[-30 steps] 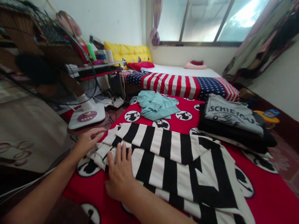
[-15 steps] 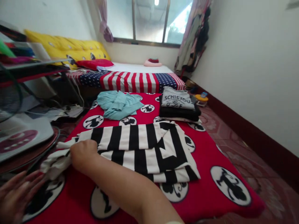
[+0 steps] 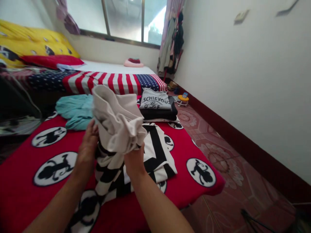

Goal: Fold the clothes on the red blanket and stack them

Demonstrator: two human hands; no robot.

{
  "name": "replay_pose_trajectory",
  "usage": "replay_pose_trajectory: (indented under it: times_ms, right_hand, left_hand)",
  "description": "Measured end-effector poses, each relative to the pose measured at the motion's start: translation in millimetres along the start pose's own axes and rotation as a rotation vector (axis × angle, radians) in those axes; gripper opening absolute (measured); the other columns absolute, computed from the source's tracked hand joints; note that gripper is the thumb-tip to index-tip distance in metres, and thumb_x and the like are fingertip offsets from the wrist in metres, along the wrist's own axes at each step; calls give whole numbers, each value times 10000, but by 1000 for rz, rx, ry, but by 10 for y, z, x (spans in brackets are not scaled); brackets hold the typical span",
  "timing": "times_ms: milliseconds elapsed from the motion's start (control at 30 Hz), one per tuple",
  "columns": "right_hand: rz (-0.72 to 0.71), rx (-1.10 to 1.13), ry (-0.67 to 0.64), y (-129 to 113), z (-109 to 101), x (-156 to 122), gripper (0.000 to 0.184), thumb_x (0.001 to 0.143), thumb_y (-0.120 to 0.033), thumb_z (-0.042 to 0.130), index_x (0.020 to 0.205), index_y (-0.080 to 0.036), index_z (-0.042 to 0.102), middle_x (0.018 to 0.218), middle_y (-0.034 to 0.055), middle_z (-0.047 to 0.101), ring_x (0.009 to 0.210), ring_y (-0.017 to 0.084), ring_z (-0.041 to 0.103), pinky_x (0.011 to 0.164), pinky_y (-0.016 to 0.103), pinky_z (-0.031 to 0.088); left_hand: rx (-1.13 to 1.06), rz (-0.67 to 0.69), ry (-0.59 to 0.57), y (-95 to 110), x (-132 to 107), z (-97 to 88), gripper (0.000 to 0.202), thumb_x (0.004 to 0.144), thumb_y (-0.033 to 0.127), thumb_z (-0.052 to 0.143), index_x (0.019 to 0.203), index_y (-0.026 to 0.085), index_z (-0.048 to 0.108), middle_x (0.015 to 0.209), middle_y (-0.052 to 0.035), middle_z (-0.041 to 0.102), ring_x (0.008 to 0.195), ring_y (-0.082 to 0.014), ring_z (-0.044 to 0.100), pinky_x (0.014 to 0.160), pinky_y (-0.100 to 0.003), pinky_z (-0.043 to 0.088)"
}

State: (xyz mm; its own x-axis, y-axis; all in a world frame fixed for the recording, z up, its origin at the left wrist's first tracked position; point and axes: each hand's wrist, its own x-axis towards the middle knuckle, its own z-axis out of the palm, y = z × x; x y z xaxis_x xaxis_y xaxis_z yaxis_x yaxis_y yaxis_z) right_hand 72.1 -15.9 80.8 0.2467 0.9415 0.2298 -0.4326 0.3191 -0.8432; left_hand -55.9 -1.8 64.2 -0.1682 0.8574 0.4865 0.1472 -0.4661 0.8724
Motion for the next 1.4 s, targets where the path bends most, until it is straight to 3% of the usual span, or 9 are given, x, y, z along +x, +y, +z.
replay_pose_trajectory:
  times_ms: [167,333,433,567,667,833,967,1200,1400]
  right_hand:
    - [358,74,215,-109,-991,-352,626,657,-285,813,1229,-207,572,1181,75,683,1100,245,642,979,395,506]
    - [359,-25,386,-353,-1571,-504,779,646,-335,837,1327,-246,467,1313,96,595,1125,243,629,821,334,584]
    - [338,-196,426,-354,-1595,-342,841,636,-396,829,1359,-273,418,1299,89,595,1049,246,645,644,311,598]
    - [256,-417,335,-227,-1593,-77,615,584,-410,823,1116,-187,610,1006,60,702,795,211,658,547,260,524]
    - [141,-638,337,-213,-1757,-3,413,626,-415,768,922,-149,659,810,45,682,709,195,626,608,286,507]
    - [-296,-1035,441,-425,-1881,62,305,756,-305,603,1025,-168,639,1088,112,631,943,224,612,816,358,500]
    - [-376,-1188,145,-518,-1448,354,212,860,-277,504,991,-194,649,1006,80,683,932,203,632,834,325,484]
    - [147,-2005,-305,-210,-994,914,332,822,-483,599,850,-180,731,896,143,729,866,290,674,682,329,425]
    - [-321,-1860,-201,-406,-1194,1082,224,864,-373,541,797,-221,692,786,42,715,747,200,636,646,280,352]
  left_hand:
    - [670,204,-552,-334,-181,710,461,899,472,514,1340,346,559,1534,-70,397,1444,-360,266,1138,-668,125]
    - [913,294,-646,-359,-274,784,432,893,508,519,1314,423,563,1533,-50,400,1437,-378,274,1102,-692,172]
    - [929,313,-635,-335,-268,779,436,892,498,525,1319,415,559,1522,-62,417,1423,-381,303,1097,-690,190]
    - [832,347,-583,-299,-251,717,435,896,434,545,1322,346,564,1499,-93,440,1391,-344,373,1119,-633,238]
    - [674,335,-322,-244,-249,508,403,940,336,485,1333,263,538,1482,-109,438,1370,-268,408,1144,-518,297]
    - [638,141,63,-337,-374,103,434,946,287,462,1365,178,459,1421,-152,447,1354,-265,407,1132,-457,345]
    - [634,15,5,-520,-485,51,486,946,329,449,1392,140,409,1366,-179,481,1306,-287,454,1094,-479,395]
    - [646,-37,-1,-580,-531,68,552,925,384,496,1401,128,386,1369,-187,484,1304,-297,458,1088,-496,404]
    - [621,-47,-3,-537,-527,84,596,883,367,578,1408,177,368,1375,-162,482,1303,-299,467,1091,-506,397]
